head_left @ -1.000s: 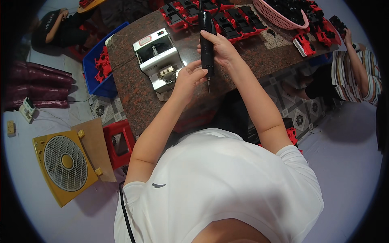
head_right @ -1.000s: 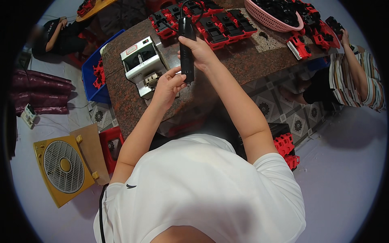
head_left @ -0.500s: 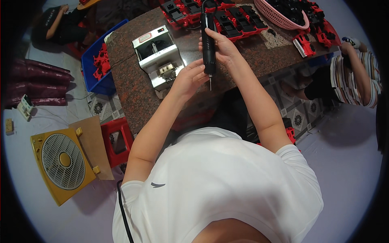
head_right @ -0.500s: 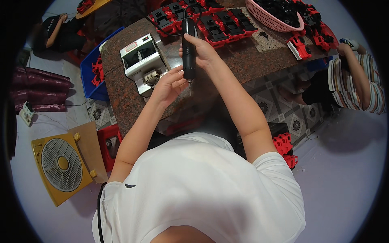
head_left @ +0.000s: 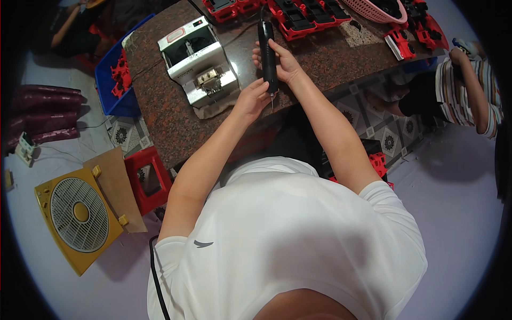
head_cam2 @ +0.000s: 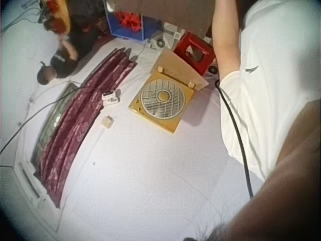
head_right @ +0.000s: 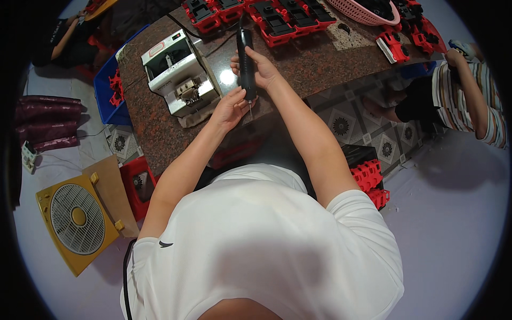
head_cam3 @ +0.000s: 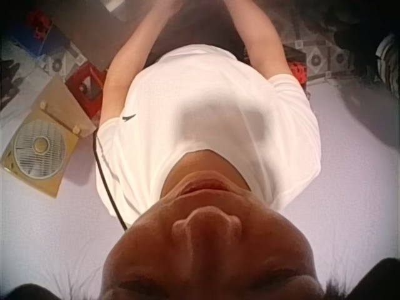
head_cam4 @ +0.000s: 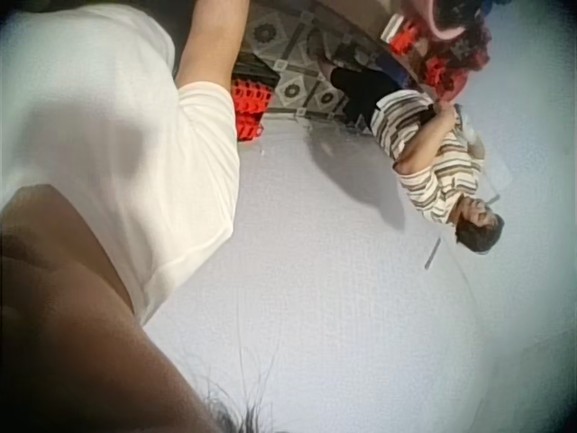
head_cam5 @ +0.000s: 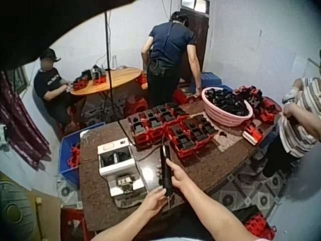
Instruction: The recorder uses an electric screwdriver to attach the chassis and wheels to red plastic toy truck bodies.
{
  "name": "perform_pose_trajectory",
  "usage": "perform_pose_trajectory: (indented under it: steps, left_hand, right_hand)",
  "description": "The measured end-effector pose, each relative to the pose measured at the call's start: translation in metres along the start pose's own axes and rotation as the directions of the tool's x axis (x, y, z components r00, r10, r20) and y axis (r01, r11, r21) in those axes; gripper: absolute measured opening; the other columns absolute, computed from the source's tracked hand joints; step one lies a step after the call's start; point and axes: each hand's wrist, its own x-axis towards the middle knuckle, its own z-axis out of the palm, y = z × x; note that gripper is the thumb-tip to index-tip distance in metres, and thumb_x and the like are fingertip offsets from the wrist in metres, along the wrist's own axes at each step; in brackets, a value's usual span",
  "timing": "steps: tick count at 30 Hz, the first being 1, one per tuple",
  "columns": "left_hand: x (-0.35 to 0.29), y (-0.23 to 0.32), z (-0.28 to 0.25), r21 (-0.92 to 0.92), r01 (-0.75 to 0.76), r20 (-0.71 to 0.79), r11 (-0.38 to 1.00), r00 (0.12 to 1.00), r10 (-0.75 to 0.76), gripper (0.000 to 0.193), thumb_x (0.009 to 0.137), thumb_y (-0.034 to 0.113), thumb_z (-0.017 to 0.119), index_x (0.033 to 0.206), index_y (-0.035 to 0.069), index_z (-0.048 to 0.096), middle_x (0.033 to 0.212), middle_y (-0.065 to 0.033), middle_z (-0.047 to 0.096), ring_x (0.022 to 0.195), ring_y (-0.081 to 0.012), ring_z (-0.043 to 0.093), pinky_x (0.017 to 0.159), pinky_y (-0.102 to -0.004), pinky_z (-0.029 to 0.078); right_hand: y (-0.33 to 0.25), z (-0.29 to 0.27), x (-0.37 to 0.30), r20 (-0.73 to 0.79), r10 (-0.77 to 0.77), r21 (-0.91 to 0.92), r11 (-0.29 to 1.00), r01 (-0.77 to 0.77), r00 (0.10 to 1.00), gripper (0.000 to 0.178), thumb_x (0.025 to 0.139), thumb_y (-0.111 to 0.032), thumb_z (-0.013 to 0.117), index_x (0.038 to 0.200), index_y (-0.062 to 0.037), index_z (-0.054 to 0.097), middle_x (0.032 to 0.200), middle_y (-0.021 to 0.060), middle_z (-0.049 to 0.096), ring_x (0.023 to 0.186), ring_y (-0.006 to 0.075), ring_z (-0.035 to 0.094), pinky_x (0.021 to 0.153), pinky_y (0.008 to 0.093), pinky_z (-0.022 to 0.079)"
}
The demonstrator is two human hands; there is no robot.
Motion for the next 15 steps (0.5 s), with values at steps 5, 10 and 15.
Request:
perform_pose_trajectory:
  steps: [5, 10, 15]
  left_hand:
    - [-0.001, -0.004, -0.003, 0.019, 0.02, -0.015, 1.0, 1.0, -0.02, 0.037, 0.088, 0.011, 0.057, 0.124, 0.004, 0.05, 0.109, -0.0062, 0.061, 0.099, -0.0187, 0.059, 0.092, -0.034, 0.045]
    - [-0.003, -0.004, -0.002, 0.096, 0.019, -0.037, 0.995, 0.999, -0.016, 0.043, 0.086, 0.011, 0.059, 0.126, 0.002, 0.047, 0.107, -0.0061, 0.059, 0.098, -0.0165, 0.056, 0.09, -0.0349, 0.044]
    - [-0.004, -0.003, 0.004, 0.121, 0.012, -0.058, 0.993, 0.998, -0.005, 0.045, 0.085, 0.011, 0.061, 0.125, 0.0, 0.046, 0.107, -0.006, 0.059, 0.096, -0.0163, 0.057, 0.088, -0.0336, 0.045]
  right_hand:
    - [0.006, -0.017, -0.003, 0.011, 0.013, 0.027, 1.0, -0.014, 1.0, 0.041, 0.091, -0.03, 0.054, 0.12, -0.0011, 0.051, 0.104, 0.0167, 0.06, 0.096, 0.0275, 0.06, 0.086, 0.0391, 0.051]
    - [0.006, -0.024, -0.006, 0.109, 0.013, 0.058, 0.998, -0.02, 0.994, 0.042, 0.092, -0.03, 0.052, 0.122, -0.0015, 0.049, 0.107, 0.0162, 0.06, 0.098, 0.028, 0.06, 0.088, 0.04, 0.049]
    - [0.006, -0.026, -0.007, 0.147, 0.008, 0.065, 0.998, -0.018, 0.989, 0.047, 0.092, -0.034, 0.051, 0.125, -0.0013, 0.048, 0.107, 0.0162, 0.059, 0.099, 0.028, 0.059, 0.09, 0.0411, 0.048]
